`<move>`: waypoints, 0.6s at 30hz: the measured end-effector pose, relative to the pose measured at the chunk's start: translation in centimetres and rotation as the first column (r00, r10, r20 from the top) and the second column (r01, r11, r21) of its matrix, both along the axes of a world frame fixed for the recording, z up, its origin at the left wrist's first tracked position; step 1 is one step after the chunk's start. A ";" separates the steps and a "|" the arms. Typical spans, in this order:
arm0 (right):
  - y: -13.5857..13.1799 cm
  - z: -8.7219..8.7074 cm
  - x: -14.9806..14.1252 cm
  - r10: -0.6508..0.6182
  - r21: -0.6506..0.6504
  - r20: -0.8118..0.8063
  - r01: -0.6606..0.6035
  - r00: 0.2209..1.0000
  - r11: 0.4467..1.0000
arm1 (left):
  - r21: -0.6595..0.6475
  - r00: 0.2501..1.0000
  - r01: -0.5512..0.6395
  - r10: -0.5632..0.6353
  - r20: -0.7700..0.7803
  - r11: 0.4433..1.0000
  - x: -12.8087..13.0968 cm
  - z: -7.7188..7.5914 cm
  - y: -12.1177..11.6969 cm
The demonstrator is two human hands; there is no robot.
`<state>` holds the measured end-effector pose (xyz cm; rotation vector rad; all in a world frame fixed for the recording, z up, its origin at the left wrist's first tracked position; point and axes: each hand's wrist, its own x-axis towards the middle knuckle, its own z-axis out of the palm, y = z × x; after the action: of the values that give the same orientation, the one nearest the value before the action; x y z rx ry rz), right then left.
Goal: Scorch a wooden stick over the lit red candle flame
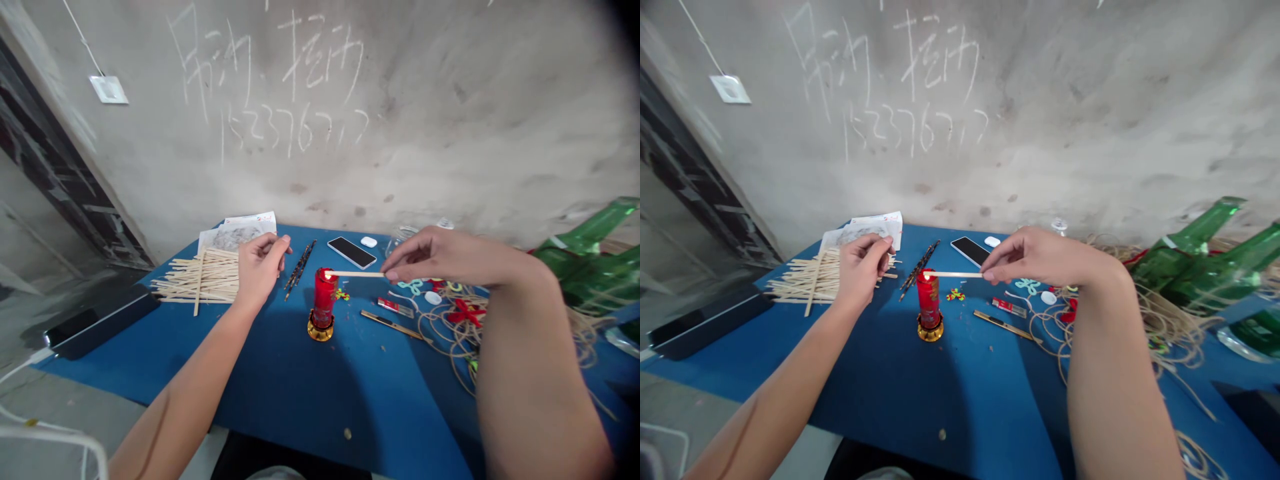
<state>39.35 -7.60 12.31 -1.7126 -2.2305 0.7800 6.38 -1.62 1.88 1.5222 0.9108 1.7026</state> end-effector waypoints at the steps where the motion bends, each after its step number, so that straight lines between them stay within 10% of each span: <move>1: 0.0 0.0 0.0 0.003 0.008 -0.003 -0.003 1.000 1.000 | 0.001 1.000 0.002 -0.002 0.000 1.000 0.0 0.0 0.0; 18: -0.1 0.2 -0.6 0.032 0.019 -0.027 -0.031 0.999 0.999 | 0.003 1.000 -0.010 0.010 -0.021 1.000 0.2 0.2 -0.2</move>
<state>38.77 -7.72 12.53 -1.6519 -2.2444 0.7820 6.58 -1.79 2.03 1.5425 0.9278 1.6988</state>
